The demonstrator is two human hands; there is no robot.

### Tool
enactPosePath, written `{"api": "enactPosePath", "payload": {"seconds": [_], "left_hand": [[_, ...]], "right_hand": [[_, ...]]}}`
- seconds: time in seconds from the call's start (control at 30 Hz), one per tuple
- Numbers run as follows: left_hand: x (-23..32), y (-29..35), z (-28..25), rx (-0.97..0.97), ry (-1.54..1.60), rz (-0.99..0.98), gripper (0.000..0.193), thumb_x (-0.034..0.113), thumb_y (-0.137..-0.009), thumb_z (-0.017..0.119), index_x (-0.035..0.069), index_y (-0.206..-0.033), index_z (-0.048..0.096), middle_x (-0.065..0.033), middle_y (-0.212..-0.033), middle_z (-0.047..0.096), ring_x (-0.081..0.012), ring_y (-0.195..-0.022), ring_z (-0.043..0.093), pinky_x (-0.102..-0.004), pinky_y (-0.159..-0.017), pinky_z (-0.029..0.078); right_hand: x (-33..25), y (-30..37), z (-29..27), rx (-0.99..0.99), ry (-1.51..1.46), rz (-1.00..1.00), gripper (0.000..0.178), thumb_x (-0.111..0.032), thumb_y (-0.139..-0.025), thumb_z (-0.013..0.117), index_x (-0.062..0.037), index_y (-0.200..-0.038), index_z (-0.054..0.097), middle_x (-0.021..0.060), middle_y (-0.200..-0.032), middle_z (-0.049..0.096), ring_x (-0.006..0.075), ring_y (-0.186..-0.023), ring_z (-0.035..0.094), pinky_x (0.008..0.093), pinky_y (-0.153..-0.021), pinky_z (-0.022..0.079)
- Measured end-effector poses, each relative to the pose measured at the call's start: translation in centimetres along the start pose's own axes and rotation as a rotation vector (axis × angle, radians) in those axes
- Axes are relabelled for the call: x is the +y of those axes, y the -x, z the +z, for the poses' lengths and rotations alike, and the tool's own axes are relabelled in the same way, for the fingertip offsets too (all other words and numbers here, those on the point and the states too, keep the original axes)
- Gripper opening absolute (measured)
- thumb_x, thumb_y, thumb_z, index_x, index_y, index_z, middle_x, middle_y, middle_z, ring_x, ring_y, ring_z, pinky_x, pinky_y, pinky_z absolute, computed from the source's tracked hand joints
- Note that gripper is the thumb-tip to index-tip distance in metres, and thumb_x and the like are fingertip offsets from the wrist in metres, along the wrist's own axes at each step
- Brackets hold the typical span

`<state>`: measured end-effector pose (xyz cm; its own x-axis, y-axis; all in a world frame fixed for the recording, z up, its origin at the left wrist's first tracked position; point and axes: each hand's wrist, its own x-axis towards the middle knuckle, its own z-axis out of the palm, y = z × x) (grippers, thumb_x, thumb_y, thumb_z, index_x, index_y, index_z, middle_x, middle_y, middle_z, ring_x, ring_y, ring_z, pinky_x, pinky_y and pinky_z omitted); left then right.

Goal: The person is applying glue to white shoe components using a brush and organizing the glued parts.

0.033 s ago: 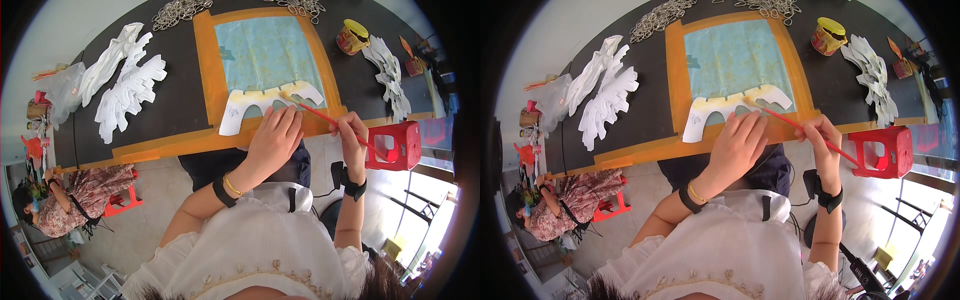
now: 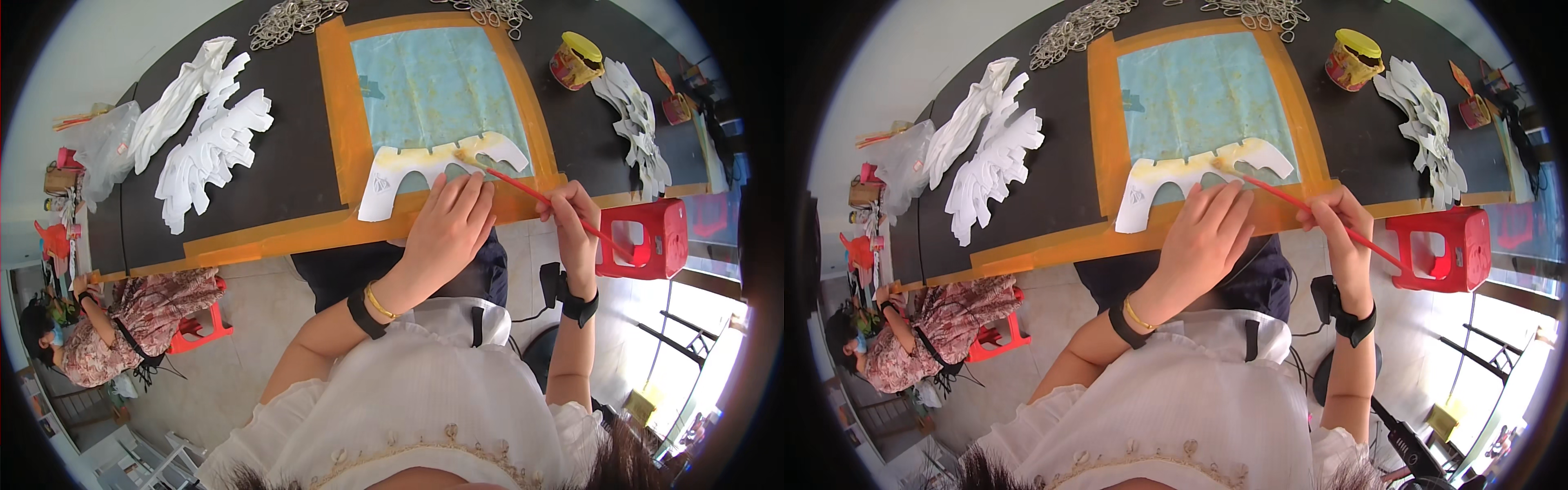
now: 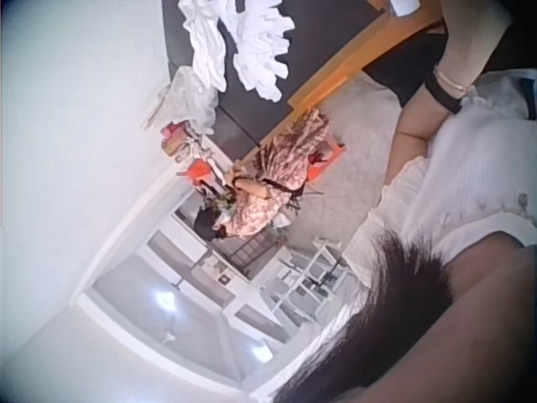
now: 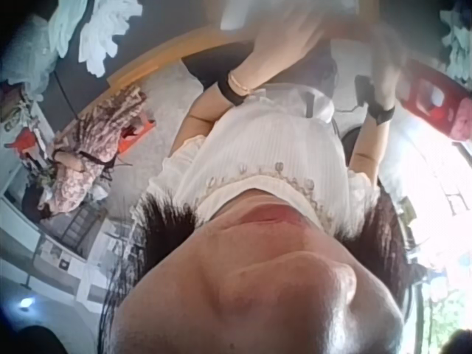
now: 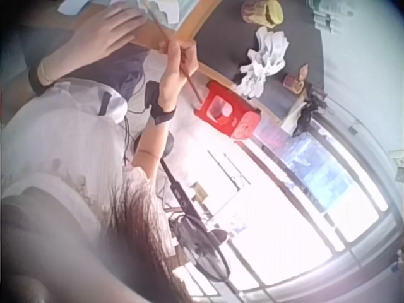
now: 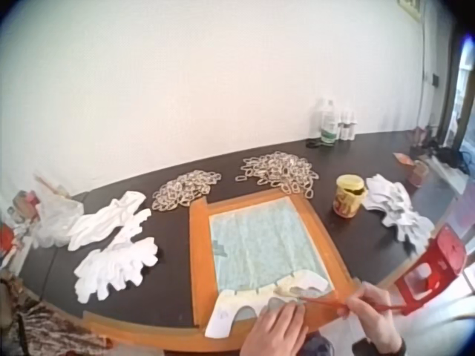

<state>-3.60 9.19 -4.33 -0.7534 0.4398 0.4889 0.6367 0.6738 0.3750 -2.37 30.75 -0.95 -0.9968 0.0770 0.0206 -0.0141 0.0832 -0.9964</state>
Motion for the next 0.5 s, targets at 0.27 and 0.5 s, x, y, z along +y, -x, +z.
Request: {"api": "enactPosePath", "payload": {"seconds": [0.27, 0.5], "left_hand": [[-0.1, 0.1, 0.1, 0.003, 0.006, -0.001, 0.04, 0.016, -0.086, 0.069, 0.001, -0.122, 0.06, -0.0133, -0.125, 0.056, -0.0292, -0.115, 0.054, -0.0499, -0.102, 0.044], [0.0, 0.1, 0.0, -0.005, 0.015, -0.004, 0.041, 0.015, -0.086, 0.069, 0.0, -0.123, 0.06, -0.0138, -0.125, 0.056, -0.0297, -0.116, 0.053, -0.0505, -0.103, 0.044]], "right_hand": [[-0.3, -2.0, 1.5, -0.089, -0.063, 0.012, 0.016, -0.011, -0.097, 0.056, 0.0017, -0.09, 0.062, 0.0066, -0.083, 0.067, 0.01, -0.075, 0.06, 0.0233, -0.074, 0.048], [-1.1, -3.1, 0.6, -0.194, -0.057, 0.038, 0.016, -0.01, -0.096, 0.055, 0.0029, -0.089, 0.061, 0.0073, -0.083, 0.066, 0.0106, -0.075, 0.058, 0.0246, -0.072, 0.047]]}}
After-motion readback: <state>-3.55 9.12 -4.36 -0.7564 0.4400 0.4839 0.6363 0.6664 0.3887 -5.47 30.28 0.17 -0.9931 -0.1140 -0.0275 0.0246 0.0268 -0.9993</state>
